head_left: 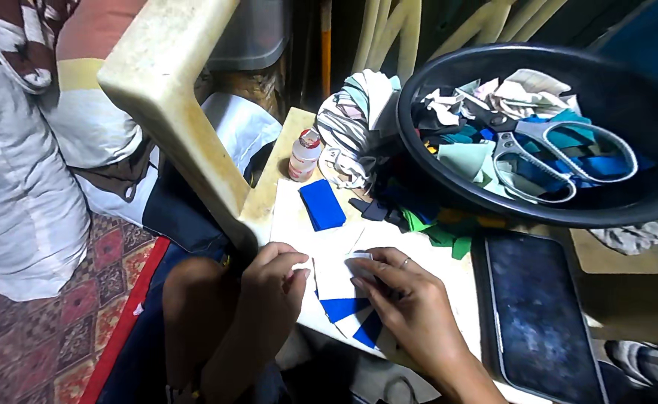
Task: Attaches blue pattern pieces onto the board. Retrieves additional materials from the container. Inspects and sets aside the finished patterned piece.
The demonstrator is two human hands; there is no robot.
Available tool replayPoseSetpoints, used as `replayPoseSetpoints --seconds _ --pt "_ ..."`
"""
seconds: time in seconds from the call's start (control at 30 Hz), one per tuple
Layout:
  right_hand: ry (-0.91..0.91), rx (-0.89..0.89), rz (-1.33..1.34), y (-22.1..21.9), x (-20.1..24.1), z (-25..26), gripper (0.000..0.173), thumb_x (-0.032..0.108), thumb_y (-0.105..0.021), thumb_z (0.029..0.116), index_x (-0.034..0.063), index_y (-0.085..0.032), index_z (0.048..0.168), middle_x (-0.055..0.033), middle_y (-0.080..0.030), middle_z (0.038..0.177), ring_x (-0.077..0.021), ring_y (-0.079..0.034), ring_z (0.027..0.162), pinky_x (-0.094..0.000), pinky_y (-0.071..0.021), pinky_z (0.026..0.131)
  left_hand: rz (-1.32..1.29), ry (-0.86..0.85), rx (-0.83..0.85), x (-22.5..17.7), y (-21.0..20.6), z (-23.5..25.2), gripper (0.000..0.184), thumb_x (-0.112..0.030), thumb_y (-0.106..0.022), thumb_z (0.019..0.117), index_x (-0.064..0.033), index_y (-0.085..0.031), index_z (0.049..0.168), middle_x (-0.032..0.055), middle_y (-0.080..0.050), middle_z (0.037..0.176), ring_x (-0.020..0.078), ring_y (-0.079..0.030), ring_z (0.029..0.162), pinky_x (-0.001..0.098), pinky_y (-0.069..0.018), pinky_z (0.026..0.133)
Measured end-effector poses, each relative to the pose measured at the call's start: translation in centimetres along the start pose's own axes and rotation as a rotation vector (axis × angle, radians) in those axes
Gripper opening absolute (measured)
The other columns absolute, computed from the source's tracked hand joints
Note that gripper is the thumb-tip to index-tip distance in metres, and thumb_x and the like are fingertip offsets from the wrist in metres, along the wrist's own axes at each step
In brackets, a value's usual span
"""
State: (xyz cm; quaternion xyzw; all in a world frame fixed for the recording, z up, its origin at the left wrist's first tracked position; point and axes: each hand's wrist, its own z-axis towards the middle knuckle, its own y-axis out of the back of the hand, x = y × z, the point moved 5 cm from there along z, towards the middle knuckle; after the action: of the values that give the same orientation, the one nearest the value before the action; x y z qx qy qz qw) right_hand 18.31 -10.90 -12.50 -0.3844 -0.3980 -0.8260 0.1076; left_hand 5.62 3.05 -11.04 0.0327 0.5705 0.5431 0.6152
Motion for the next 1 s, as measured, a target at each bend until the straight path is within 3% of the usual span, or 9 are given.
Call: replayPoseSetpoints --seconds 0.17,0.23,0.3,0.53,0.7,1.0 --pt "-0.004 0.003 -0.002 0.1 -0.1 -0.1 0.022 0.006 -0.064 0.0873 0.0021 -0.078 0.104 -0.0125 -0.069 0.102 -0.0020 -0.063 0.080 -0.0098 -0.0503 0.073 0.023 -0.046 0.025 -0.2 -0.7 -0.3 0.015 -0.011 -0.067 0.0907 -0.0045 -0.078 0.098 0.0103 -0.068 0.099 0.0048 -0.059 0.072 0.0129 -0.0474 0.062" --pt "-0.002 0.002 -0.006 0.1 -0.1 -0.2 0.023 0.006 -0.064 0.0873 0.0019 -0.078 0.104 -0.0128 -0.069 0.102 -0.0019 -0.063 0.080 -0.0095 -0.0503 0.073 0.058 -0.091 0.037 -0.3 -1.0 -0.4 0.017 -0.017 -0.067 0.0918 -0.0071 -0.079 0.099 0.0090 -0.071 0.102 0.0141 -0.066 0.086 0.0237 -0.0536 0.074" --pt "0.000 0.004 -0.008 0.1 -0.1 -0.2 0.022 0.006 -0.064 0.0876 0.0022 -0.078 0.104 -0.0126 -0.069 0.102 -0.0017 -0.063 0.081 -0.0093 -0.0504 0.073 0.071 -0.129 0.056 -0.4 -1.3 -0.4 0.019 -0.020 -0.068 0.0922 -0.0083 -0.080 0.101 0.0085 -0.072 0.104 0.0216 -0.066 0.093 0.0332 -0.0534 0.082" --pt "0.001 -0.002 0.001 0.2 0.0 -0.1 0.022 0.008 -0.060 0.0927 0.0017 -0.078 0.103 -0.0122 -0.069 0.099 -0.0008 -0.062 0.079 -0.0093 -0.0501 0.072 0.107 -0.230 0.160 -0.2 -2.0 -0.5 0.018 -0.020 -0.067 0.0936 -0.0128 -0.082 0.101 0.0106 -0.071 0.107 0.0242 -0.065 0.093 0.0343 -0.0532 0.082" --pt "0.007 -0.019 -0.001 0.4 0.1 0.0 0.023 0.003 -0.058 0.0905 0.0011 -0.078 0.102 -0.0135 -0.070 0.099 -0.0024 -0.064 0.082 -0.0100 -0.0508 0.076 0.121 -0.227 0.178 -0.1 -1.9 -0.4 0.020 -0.021 -0.066 0.0942 -0.0136 -0.082 0.104 0.0109 -0.071 0.109 0.0254 -0.065 0.096 0.0349 -0.0531 0.084" --pt "0.031 -0.025 -0.064 0.1 0.1 -0.1 0.022 0.004 -0.060 0.0890 0.0007 -0.078 0.101 -0.0154 -0.069 0.102 -0.0061 -0.065 0.081 -0.0115 -0.0518 0.073 0.108 -0.251 0.195 0.1 -1.8 -0.2 0.027 -0.021 -0.070 0.0900 -0.0072 -0.079 0.111 0.0134 -0.070 0.111 0.0269 -0.065 0.096 0.0363 -0.0541 0.084"
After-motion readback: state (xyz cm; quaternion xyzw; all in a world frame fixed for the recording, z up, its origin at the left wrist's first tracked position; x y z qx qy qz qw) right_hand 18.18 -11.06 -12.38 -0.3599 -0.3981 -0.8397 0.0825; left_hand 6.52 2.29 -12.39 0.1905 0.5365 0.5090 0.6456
